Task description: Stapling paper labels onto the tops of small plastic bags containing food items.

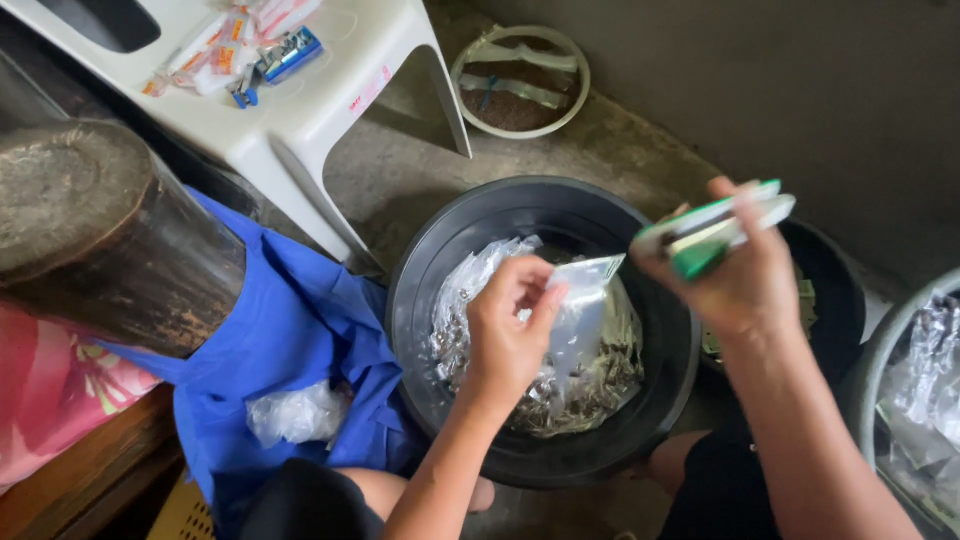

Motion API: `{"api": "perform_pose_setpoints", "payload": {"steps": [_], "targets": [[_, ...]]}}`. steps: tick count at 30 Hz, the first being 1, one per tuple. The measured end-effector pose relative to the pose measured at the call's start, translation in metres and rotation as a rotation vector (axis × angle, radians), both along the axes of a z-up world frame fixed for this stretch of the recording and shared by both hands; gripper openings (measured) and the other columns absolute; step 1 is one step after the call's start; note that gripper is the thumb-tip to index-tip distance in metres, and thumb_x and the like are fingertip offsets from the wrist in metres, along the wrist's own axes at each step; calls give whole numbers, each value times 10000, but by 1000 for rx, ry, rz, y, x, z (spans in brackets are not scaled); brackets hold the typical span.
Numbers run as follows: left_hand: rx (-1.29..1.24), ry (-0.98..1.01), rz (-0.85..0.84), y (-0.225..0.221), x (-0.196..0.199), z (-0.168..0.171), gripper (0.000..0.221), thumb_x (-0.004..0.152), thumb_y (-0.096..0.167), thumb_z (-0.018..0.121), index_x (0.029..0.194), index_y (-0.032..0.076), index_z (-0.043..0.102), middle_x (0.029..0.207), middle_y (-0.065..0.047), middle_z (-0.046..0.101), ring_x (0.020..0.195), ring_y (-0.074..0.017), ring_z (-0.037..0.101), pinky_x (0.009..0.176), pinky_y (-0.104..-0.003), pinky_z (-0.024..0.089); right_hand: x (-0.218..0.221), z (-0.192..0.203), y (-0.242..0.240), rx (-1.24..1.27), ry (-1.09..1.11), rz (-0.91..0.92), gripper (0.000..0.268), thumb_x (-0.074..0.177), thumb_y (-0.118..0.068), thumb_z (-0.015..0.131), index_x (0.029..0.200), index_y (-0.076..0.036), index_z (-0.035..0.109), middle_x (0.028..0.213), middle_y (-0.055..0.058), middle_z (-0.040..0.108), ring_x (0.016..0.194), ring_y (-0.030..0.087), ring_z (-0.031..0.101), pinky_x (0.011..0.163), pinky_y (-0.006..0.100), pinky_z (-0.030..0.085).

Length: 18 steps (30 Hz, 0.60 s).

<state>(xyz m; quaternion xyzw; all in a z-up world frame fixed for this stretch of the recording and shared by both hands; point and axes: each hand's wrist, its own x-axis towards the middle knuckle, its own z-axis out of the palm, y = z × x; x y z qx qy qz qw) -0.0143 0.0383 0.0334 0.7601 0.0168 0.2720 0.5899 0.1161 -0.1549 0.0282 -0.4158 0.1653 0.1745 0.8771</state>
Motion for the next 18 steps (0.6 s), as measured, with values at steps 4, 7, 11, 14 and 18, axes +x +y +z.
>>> {"api": "perform_pose_setpoints", "payload": {"steps": [4,7,11,14,18], "targets": [[111,-84,122,-12,15,-28,198,820,-12,811,961,62,693,805,-63,660,692,-228,703,599,-293,610,-23,-14,31,-195,-362,-242,282,908,-164,829,1082,-65,631,857,108,662,684,218,704,607,349,605],[134,-104,128,-24,17,-36,202,797,-25,824,909,79,690,768,-41,624,659,-203,673,553,-281,587,-25,-15,40,-359,-585,-240,245,936,-201,814,1019,-70,623,869,129,698,725,200,731,553,281,602],[123,-79,144,-41,19,-43,241,755,-27,850,884,68,670,759,-39,602,656,-205,686,558,-263,608,-13,-54,40,-508,-611,-122,259,978,-262,792,921,-55,648,720,62,618,572,125,623,472,271,524],[77,-55,136,-47,20,-52,241,756,-18,863,887,50,672,755,-59,608,640,-237,695,559,-290,620,2,-67,40,-782,-729,-80,352,991,-328,826,824,-66,662,686,45,597,627,93,483,550,259,410],[52,-6,167,-49,19,-67,237,739,42,873,859,94,675,726,-28,612,630,-204,696,528,-269,613,2,-78,43,-887,-659,-75,388,941,-341,873,746,-105,636,608,-8,556,553,66,445,516,243,366]]}}
